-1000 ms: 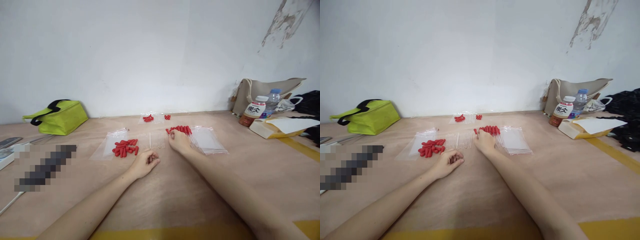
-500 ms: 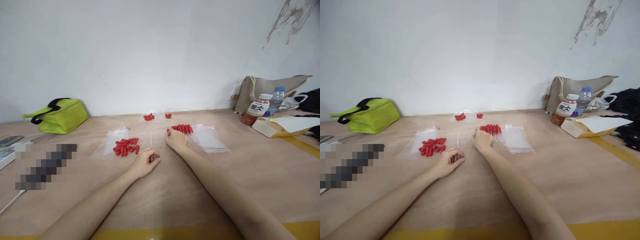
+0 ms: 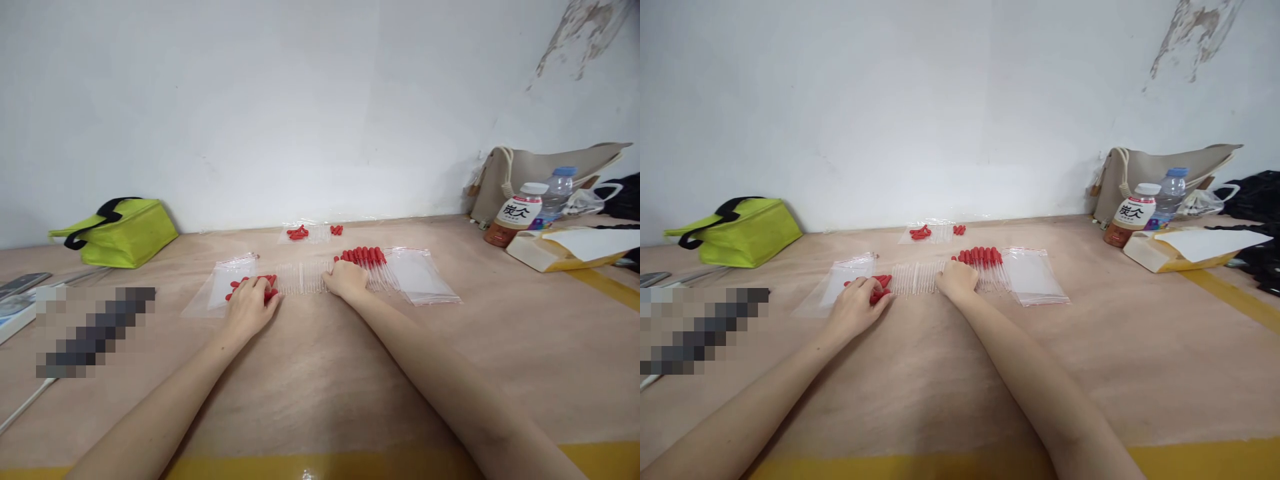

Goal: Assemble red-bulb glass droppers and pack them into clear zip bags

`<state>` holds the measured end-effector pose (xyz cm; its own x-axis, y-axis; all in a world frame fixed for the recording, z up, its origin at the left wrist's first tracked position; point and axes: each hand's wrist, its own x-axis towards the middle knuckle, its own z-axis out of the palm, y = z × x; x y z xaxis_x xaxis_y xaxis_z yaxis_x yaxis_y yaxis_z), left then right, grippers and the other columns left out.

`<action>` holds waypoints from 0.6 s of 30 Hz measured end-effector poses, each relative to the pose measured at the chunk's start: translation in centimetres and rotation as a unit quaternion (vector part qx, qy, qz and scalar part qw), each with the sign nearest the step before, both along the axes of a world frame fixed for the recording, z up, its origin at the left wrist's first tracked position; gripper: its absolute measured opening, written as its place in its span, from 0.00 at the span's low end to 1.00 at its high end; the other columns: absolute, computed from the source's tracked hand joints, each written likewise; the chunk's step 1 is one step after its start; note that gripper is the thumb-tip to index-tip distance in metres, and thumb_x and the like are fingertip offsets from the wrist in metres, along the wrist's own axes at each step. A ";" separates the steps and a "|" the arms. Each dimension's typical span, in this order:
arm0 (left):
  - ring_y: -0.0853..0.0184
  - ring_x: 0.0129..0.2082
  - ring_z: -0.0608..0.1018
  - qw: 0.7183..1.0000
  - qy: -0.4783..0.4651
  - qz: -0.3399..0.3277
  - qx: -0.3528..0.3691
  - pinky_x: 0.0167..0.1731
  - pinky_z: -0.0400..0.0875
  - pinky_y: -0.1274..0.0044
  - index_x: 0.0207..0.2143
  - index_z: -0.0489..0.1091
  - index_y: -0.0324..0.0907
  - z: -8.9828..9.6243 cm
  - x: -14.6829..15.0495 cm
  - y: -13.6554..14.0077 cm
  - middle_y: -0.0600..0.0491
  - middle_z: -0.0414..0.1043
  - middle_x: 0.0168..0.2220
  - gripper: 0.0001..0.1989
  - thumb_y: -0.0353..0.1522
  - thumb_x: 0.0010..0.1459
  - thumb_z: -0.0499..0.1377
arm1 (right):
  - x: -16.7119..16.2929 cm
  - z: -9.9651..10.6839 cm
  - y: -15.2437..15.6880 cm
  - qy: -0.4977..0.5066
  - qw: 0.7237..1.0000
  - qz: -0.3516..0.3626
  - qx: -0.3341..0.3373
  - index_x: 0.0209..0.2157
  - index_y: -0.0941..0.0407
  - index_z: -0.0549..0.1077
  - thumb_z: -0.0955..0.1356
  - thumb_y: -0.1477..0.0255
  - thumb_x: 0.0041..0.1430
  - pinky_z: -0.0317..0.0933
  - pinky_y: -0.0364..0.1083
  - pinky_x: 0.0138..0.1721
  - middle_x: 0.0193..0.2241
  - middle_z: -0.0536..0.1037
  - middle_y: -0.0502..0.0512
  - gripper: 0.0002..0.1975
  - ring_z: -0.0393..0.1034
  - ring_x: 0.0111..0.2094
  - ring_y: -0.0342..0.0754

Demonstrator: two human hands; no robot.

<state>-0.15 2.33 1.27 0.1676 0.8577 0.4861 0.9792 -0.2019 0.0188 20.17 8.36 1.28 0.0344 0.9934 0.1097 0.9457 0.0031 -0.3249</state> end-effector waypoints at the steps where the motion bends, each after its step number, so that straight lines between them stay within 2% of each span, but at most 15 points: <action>1: 0.58 0.33 0.70 1.000 0.006 0.000 -0.002 0.32 0.62 0.71 0.28 0.66 0.41 -0.3 -0.1 0.2 0.48 0.68 0.31 0.09 0.38 0.53 0.54 | 0.0 0.0 0.1 0.002 1.000 -0.001 -0.002 0.37 0.60 0.74 0.60 0.66 0.54 0.60 0.47 0.36 0.36 0.75 0.66 0.17 0.70 0.39 0.53; 4: 0.57 0.35 0.70 0.999 0.029 0.006 -0.010 0.36 0.62 0.70 0.33 0.69 0.40 -0.9 0.0 0.7 0.47 0.69 0.32 0.11 0.38 0.53 0.53 | 0.0 0.0 0.3 0.008 1.000 -0.002 -0.006 0.36 0.60 0.74 0.61 0.65 0.53 0.60 0.47 0.36 0.35 0.76 0.64 0.16 0.70 0.39 0.54; 10: 0.58 0.35 0.70 0.999 0.033 0.009 0.000 0.37 0.63 0.70 0.31 0.68 0.39 -0.9 0.4 0.6 0.47 0.68 0.32 0.10 0.36 0.54 0.52 | -0.1 0.0 0.3 0.031 0.999 0.010 -0.007 0.35 0.60 0.74 0.61 0.67 0.54 0.59 0.47 0.37 0.35 0.76 0.66 0.15 0.70 0.40 0.54; 14: 0.61 0.35 0.70 0.999 -0.020 -0.021 0.024 0.35 0.64 0.72 0.30 0.65 0.40 -0.5 0.7 0.1 0.49 0.67 0.32 0.07 0.34 0.55 0.52 | 0.6 0.6 -0.1 0.057 0.998 0.022 0.008 0.34 0.62 0.73 0.59 0.68 0.56 0.59 0.48 0.36 0.34 0.75 0.67 0.15 0.70 0.39 0.55; 18: 0.67 0.28 0.70 0.987 -0.136 -0.079 0.020 0.30 0.64 0.76 0.30 0.61 0.41 -0.1 1.3 -0.9 0.52 0.66 0.30 0.06 0.34 0.56 0.51 | 2.3 0.6 -0.9 0.097 0.994 0.044 0.040 0.36 0.62 0.67 0.56 0.68 0.59 0.59 0.47 0.34 0.34 0.75 0.65 0.14 0.70 0.36 0.53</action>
<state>1.20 1.47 1.21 0.1556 0.8106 0.5646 0.8951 -0.3574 0.2665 22.43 7.44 1.91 -0.0239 0.9819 0.1878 0.8606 0.1158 -0.4960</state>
